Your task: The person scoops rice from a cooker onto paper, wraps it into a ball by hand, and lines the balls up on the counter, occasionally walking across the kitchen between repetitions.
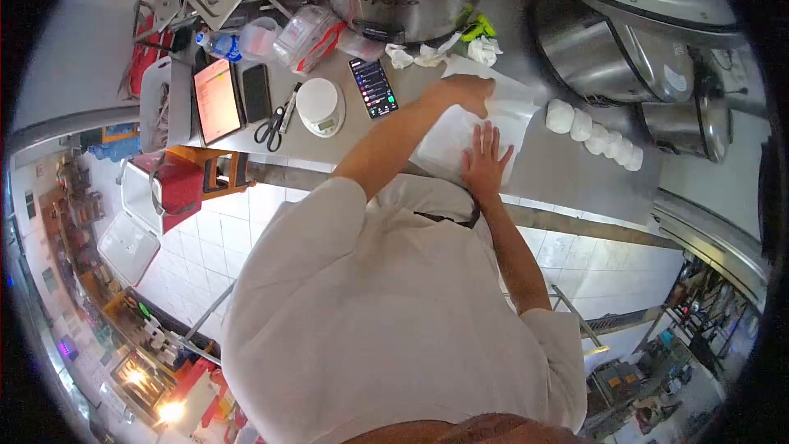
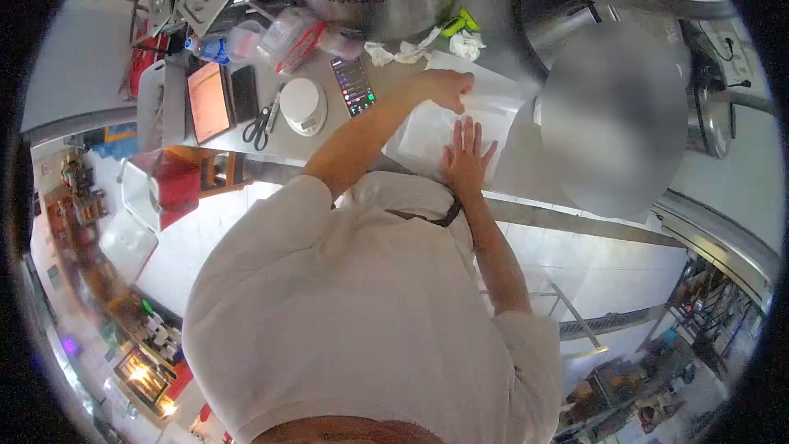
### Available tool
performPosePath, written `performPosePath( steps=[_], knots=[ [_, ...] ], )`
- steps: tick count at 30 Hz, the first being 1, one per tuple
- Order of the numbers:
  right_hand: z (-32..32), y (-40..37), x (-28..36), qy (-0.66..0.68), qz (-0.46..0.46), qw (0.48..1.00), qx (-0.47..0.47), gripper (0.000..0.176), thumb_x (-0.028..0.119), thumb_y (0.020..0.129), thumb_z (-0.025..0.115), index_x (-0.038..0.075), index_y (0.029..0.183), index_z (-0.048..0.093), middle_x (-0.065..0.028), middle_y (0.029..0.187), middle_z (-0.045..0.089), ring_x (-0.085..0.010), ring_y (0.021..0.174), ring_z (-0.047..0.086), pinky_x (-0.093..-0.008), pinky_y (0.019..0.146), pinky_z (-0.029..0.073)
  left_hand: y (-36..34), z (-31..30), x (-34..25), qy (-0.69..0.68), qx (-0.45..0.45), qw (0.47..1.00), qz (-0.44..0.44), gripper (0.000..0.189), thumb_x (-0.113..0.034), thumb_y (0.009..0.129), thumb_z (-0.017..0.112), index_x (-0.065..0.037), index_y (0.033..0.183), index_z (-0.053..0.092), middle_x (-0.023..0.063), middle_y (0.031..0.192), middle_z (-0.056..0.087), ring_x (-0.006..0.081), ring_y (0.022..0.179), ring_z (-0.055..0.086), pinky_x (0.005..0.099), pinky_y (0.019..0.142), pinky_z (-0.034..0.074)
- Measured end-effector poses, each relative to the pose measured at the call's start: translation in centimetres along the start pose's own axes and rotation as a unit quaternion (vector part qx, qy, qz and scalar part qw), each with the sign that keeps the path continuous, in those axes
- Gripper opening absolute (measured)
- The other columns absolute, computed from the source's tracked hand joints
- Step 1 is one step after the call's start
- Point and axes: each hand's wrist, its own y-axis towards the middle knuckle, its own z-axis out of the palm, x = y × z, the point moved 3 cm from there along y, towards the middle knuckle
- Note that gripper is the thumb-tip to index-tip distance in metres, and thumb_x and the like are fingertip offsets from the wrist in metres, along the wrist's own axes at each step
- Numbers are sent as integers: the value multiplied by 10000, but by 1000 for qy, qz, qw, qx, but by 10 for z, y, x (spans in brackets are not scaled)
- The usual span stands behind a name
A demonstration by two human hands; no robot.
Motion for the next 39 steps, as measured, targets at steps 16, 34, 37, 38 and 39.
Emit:
performPosePath(
  steps=[16,34,37,38,39],
  knots=[
    [-59,28,-6,15,-76,996,-41,789,251,856,702,182,1571,375,-82,1630,337,-335,1392,412,-684,1161,196,-78,96,-6,210,-249,943,67,571,-162,914,558,-124,1480,497,76,1582,432,244,1454,424,495,1255,234],
    [2,83,-89,122,80,984,102,285,128,852,706,79,1129,664,-70,1044,708,-297,1091,623,-446,913,520,-64,85,29,83,-159,967,-181,342,-109,884,602,-78,1222,634,115,973,718,239,1034,672,454,993,445],
    [-4,92,-86,95,9,995,38,189,119,853,699,87,1039,685,-78,1078,676,-304,1067,626,-450,913,530,-47,74,29,160,-94,969,-165,299,-132,881,617,-62,1171,648,143,1067,685,242,1054,664,432,970,454],
    [-7,89,-81,112,2,994,-5,179,123,855,695,91,1031,680,-78,1078,658,-305,1045,623,-456,899,529,-48,68,24,181,-170,959,-135,286,-134,884,616,-55,1157,653,145,1110,662,245,1066,654,429,965,460],
    [-13,84,-75,129,-5,991,-45,169,126,857,691,96,1023,676,-78,1078,639,-306,1024,621,-462,885,528,-60,64,13,200,-244,943,-104,274,-135,887,615,-48,1143,657,146,1153,639,247,1079,644,427,960,466]
  ],
)
